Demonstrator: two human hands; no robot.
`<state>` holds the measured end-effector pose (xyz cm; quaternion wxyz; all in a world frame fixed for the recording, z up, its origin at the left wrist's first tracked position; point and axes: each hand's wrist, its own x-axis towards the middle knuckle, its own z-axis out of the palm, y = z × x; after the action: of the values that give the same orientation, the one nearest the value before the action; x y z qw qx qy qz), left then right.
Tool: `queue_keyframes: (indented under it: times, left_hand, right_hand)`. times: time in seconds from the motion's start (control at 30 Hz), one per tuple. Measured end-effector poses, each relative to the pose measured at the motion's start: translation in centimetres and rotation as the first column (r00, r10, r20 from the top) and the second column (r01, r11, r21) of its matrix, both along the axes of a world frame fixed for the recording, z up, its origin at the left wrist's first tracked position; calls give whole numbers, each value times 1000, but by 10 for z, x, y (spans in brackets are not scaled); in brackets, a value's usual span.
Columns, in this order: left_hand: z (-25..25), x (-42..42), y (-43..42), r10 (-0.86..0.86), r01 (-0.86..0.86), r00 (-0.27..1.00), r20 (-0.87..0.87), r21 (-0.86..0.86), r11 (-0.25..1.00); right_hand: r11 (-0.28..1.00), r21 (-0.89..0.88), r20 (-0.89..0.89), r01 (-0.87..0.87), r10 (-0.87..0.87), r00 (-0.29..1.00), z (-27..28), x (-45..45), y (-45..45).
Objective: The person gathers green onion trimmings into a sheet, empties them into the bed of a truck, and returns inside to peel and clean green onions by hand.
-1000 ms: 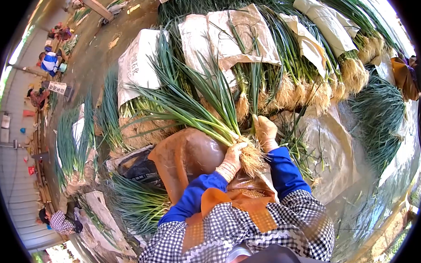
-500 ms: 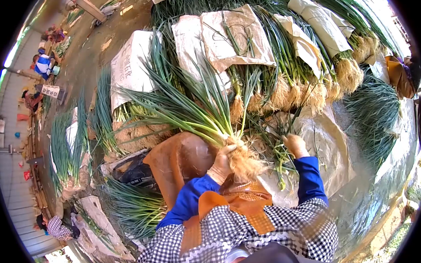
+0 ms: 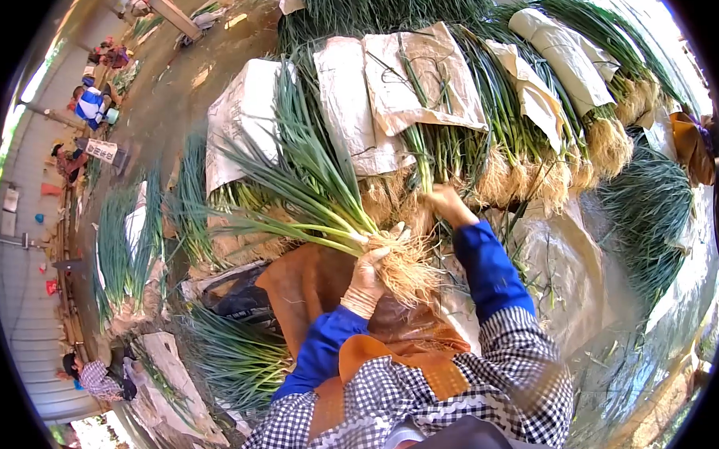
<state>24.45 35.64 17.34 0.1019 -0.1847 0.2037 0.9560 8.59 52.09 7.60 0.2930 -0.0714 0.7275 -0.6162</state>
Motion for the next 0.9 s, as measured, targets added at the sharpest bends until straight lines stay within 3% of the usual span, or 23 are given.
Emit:
queue_keyframes:
  times: [0.03,0.07,0.13,0.2,0.23,0.27,0.33,0.37,0.4,0.43,0.47,0.5,0.53,0.6,0.67,0.73,0.8,0.83,0.87,0.9]
  left_hand:
    - [-22,2,4,21,-24,994,109,21,999]
    - [-59,8,5,-48,53,986,160,-31,998]
    - [-77,15,26,-272,234,939,211,186,954]
    - [-69,23,48,-311,284,930,194,156,946]
    - [-65,24,50,-311,276,929,203,181,944]
    - [-64,24,52,-307,265,928,209,206,942]
    - [-69,25,53,-281,240,930,239,189,952]
    - [-74,25,52,-256,216,929,268,170,962]
    - [-79,25,53,-250,211,931,266,167,963]
    - [-84,27,55,-214,190,942,257,113,975]
    - [-88,26,55,-180,171,953,245,59,983]
    - [-93,27,54,-189,169,939,288,94,981]
    - [-91,25,55,-192,171,938,289,98,980]
    - [-87,21,56,-99,109,956,276,-23,994]
    - [-106,25,56,-101,120,943,316,-41,992]
    - [-113,27,58,-47,93,968,247,-180,979]
    - [-88,25,58,-13,66,969,245,-208,976]
    - [-84,25,59,-10,68,970,242,-233,970]
    - [-81,23,59,-6,70,971,238,-262,963]
    - [-99,24,58,-35,91,973,227,-242,966]
  right_hand:
    - [981,-155,-100,-115,100,990,6,25,15]
    - [983,-157,107,-92,109,988,31,47,21]
    - [894,-429,185,-133,231,955,-8,73,28]
    - [877,-454,191,-155,265,945,-7,85,31]
    - [940,-329,162,-92,152,975,-5,84,26]
    - [865,-431,496,258,-12,868,-17,81,11]
    - [873,-306,536,379,-171,827,-17,74,8]
    - [925,-139,193,354,-325,926,-32,69,-3]
    - [914,52,-159,402,-390,907,-35,72,-6]
    - [859,312,-388,407,-276,879,-27,77,0]
    - [718,534,-562,447,-94,822,-19,81,10]
    - [639,653,-618,407,138,774,-28,87,24]
    - [565,751,-537,341,224,813,-5,99,28]
    - [759,609,-602,231,252,758,-5,131,53]
    - [869,447,-462,214,20,887,2,149,89]
    - [725,511,-413,461,-262,872,-15,136,133]
    - [272,924,-297,268,68,953,-49,118,191]
    - [244,954,-228,176,203,952,-54,114,196]
    - [277,955,-157,108,162,974,-25,103,169]
    - [463,850,-319,250,75,945,-17,94,142]
